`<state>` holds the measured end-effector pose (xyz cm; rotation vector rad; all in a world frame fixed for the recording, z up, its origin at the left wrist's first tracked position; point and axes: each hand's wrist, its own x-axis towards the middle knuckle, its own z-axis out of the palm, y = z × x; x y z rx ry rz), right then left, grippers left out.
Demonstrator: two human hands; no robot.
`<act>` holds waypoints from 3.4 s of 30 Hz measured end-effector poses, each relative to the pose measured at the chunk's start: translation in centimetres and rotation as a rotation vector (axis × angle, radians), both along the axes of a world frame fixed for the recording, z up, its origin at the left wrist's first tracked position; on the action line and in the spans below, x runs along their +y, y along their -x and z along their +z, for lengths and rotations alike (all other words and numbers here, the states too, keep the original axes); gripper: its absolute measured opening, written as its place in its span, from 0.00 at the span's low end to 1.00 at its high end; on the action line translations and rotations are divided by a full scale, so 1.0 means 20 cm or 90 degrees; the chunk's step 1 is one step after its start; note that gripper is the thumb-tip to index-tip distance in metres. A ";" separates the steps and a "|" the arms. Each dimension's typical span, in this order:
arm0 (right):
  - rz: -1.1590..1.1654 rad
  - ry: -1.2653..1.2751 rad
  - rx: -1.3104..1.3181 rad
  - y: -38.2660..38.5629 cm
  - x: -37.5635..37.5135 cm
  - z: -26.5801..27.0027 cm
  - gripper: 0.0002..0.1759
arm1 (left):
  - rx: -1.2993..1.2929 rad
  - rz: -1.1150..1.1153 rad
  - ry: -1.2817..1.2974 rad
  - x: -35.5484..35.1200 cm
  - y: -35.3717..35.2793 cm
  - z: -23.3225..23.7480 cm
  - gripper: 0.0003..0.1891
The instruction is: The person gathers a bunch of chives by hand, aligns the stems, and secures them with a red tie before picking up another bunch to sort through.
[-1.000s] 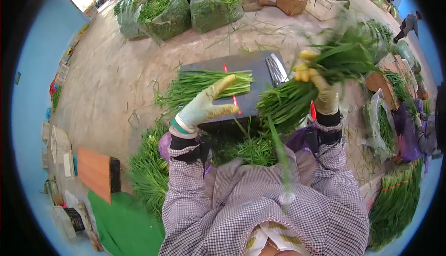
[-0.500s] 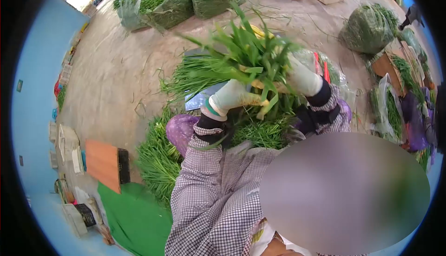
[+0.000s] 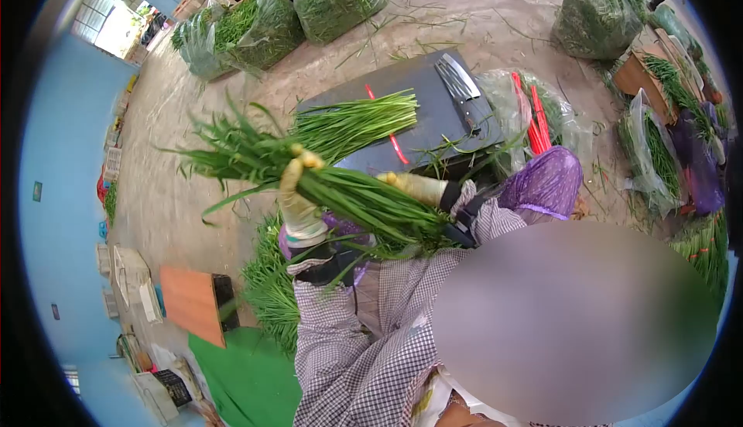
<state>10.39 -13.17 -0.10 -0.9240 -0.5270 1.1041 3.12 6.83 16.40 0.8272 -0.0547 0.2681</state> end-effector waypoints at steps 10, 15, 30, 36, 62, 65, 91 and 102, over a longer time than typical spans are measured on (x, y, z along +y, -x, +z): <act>0.143 -0.024 -0.057 0.24 -0.34 0.29 0.56 | 0.152 0.276 0.200 0.46 0.18 -0.31 0.09; 0.023 0.008 -0.111 0.31 -0.39 0.25 0.35 | 0.142 0.326 0.162 0.62 0.19 -0.40 0.12; -0.243 0.359 -0.278 0.29 -0.61 0.30 0.22 | 0.102 0.367 0.259 0.49 0.19 -0.35 0.10; -0.196 0.603 -0.683 0.28 -0.06 0.26 0.37 | 0.042 0.334 0.206 0.23 0.21 -0.21 0.10; -0.181 0.008 0.174 0.35 -0.22 0.37 0.21 | -0.134 0.348 0.252 0.42 0.63 -0.33 0.08; -0.123 0.133 0.035 0.34 -0.39 0.33 0.20 | -0.237 0.220 0.237 0.52 0.67 -0.45 0.09; 0.146 0.554 -0.667 0.21 -0.37 -0.18 0.27 | -0.371 0.204 0.329 0.61 0.73 -0.47 0.06; -0.145 0.571 -0.718 0.09 -0.13 0.20 0.28 | -0.464 0.113 0.341 0.56 0.71 -0.42 0.06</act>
